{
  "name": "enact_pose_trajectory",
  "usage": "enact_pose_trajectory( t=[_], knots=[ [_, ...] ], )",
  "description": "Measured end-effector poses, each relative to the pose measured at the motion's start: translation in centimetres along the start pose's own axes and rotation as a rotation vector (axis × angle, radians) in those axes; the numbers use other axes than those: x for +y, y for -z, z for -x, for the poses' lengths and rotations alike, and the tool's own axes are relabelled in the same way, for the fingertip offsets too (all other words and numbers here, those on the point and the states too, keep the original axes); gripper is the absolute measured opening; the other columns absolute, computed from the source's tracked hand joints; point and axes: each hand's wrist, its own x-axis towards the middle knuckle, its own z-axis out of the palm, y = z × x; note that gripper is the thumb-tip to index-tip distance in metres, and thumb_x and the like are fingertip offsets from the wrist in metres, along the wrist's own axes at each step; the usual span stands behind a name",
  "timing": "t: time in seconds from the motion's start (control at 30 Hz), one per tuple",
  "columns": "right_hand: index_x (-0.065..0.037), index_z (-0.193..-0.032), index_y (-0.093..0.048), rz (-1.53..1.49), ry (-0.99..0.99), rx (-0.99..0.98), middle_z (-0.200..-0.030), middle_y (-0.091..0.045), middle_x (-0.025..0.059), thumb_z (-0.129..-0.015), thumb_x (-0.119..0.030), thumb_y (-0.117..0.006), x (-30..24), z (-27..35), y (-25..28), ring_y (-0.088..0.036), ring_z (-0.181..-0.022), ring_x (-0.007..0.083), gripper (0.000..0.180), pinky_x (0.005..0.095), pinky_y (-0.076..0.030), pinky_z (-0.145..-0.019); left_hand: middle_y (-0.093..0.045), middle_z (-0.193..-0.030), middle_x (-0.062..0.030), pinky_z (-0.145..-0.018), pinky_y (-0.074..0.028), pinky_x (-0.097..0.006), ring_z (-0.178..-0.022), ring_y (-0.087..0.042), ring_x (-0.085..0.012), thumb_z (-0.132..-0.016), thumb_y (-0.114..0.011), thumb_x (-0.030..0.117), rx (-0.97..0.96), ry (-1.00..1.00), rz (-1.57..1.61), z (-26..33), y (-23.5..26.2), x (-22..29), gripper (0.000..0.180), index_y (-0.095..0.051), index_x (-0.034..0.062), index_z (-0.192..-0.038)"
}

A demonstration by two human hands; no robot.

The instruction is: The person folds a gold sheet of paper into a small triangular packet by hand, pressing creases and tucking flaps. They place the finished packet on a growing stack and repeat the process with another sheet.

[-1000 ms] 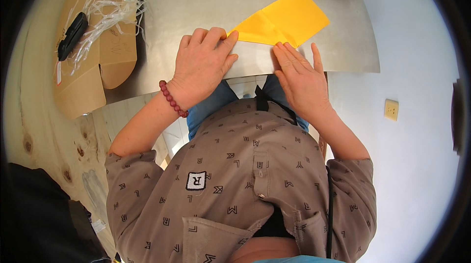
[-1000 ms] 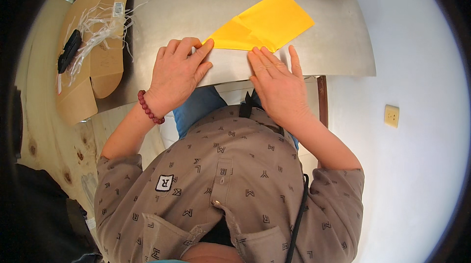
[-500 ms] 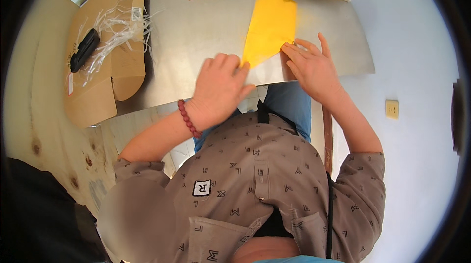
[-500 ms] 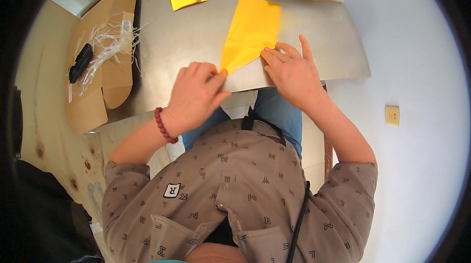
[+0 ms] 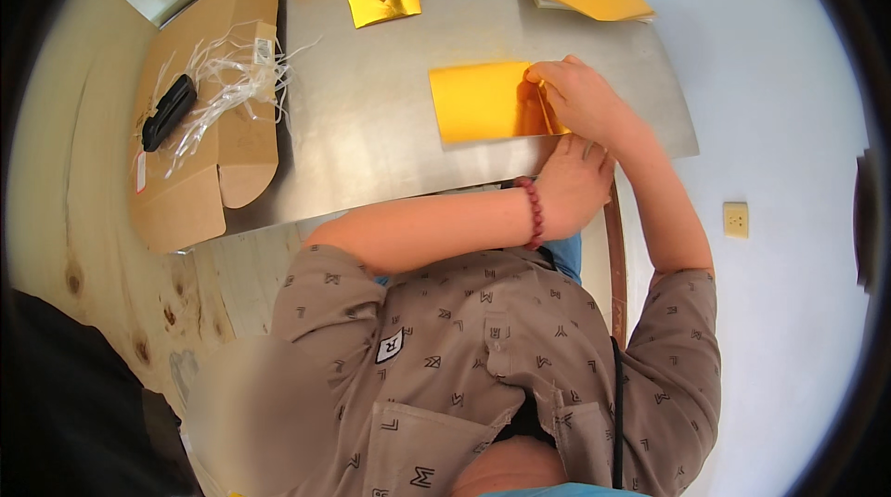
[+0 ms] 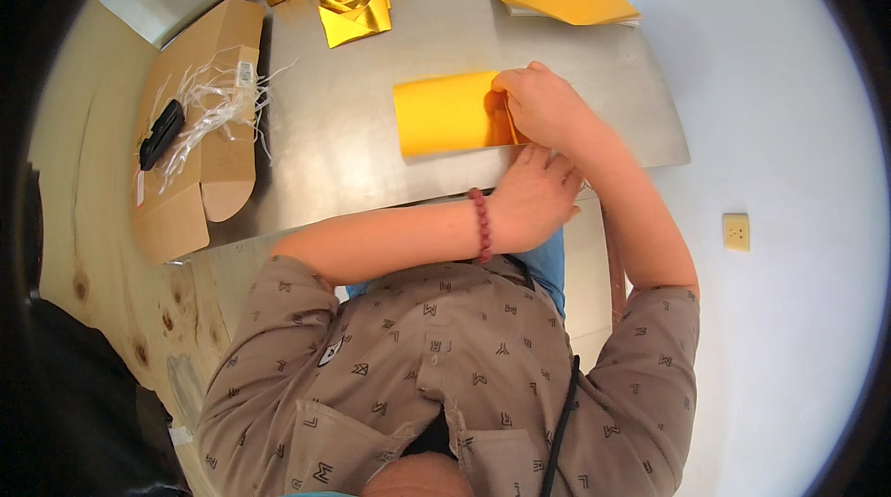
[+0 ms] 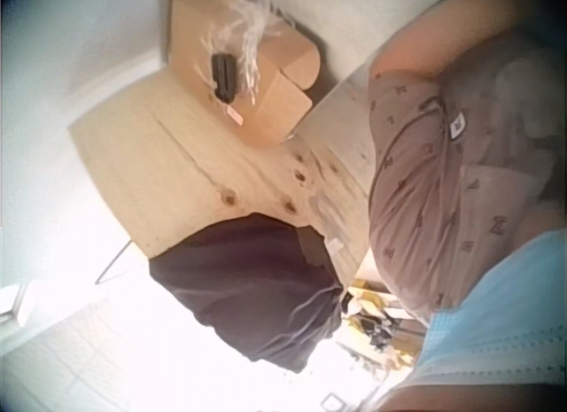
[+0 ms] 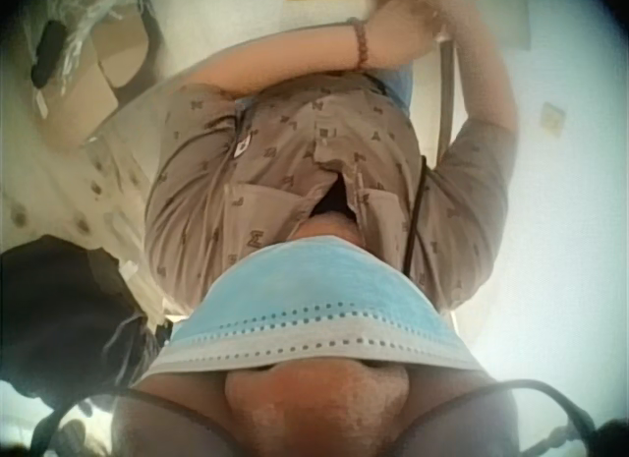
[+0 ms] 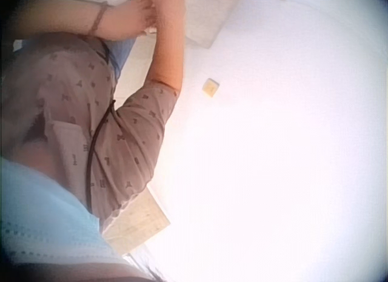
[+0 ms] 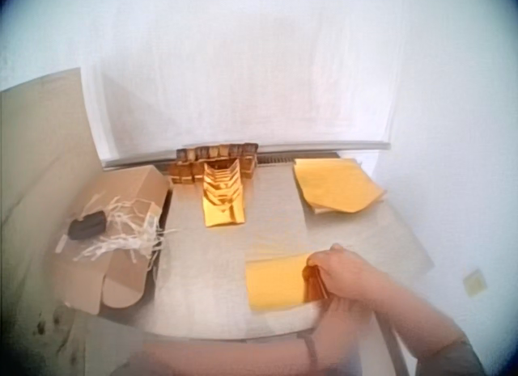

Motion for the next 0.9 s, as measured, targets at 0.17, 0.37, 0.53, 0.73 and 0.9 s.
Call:
enact_pose_trajectory(
  t=[0.17, 0.37, 0.53, 0.73, 0.9],
  knots=[
    [-0.004, -0.109, -0.068, -0.086, -0.151, 0.245, -0.099, -0.075, 0.015, -0.096, -0.006, -0.051, -0.9, 1.3, -2.8, -0.064, -0.099, 0.0377, 0.021, 0.044, -0.052, -0.088, -0.068, -0.123, -0.0216, -0.107, -0.042, -0.05, -0.127, -0.056, -0.0397, -0.09, -0.064, 0.021, -0.283, -0.149, 0.108, 0.6, 4.0, -1.4, 0.033, -0.074, 0.0009, -0.114],
    [-0.004, -0.113, -0.067, -0.105, -0.045, 0.488, -0.117, -0.073, 0.0134, -0.096, -0.005, -0.057, -1.1, 2.6, -5.5, -0.062, -0.104, 0.0366, 0.019, 0.042, -0.048, -0.098, -0.07, -0.107, -0.0136, -0.086, -0.055, -0.043, -0.101, -0.066, -0.0334, -0.097, -0.058, 0.017, -0.122, 0.144, 0.004, 1.2, 8.8, -10.3, 0.018, -0.065, 0.0045, -0.107],
    [-0.002, -0.116, -0.066, -0.1, -0.056, 0.475, -0.124, -0.071, 0.0135, -0.096, -0.004, -0.056, -1.2, 2.7, -5.7, -0.061, -0.107, 0.0368, 0.023, 0.0435, -0.048, -0.098, -0.069, -0.118, -0.0062, -0.099, -0.05, -0.038, -0.114, -0.061, -0.0264, -0.097, -0.062, 0.013, -0.022, -0.082, -0.081, -0.9, 5.8, -14.9, 0.028, -0.063, 0.0091, -0.124],
    [0.001, -0.126, -0.062, -0.106, -0.165, 0.502, -0.134, -0.063, 0.0232, -0.094, -0.008, -0.061, -3.4, 3.5, -6.0, -0.059, -0.117, 0.043, 0.034, 0.0468, -0.046, -0.104, -0.069, -0.124, -0.0056, -0.099, -0.05, -0.038, -0.118, -0.061, -0.0265, -0.096, -0.066, 0.018, 0.033, -0.086, -0.054, -0.5, 4.2, -16.1, 0.032, -0.063, 0.0106, -0.127],
    [-0.002, -0.128, -0.063, -0.082, -0.079, 0.501, -0.135, -0.061, 0.0244, -0.092, -0.013, -0.067, -5.1, 4.2, -7.0, -0.056, -0.126, 0.044, 0.038, 0.0488, -0.045, -0.108, -0.068, -0.128, -0.005, -0.102, -0.048, -0.038, -0.122, -0.06, -0.0258, -0.097, -0.066, 0.02, 0.028, -0.093, -0.008, 1.4, 5.6, -17.0, 0.03, -0.066, 0.0089, -0.124]
  ],
)
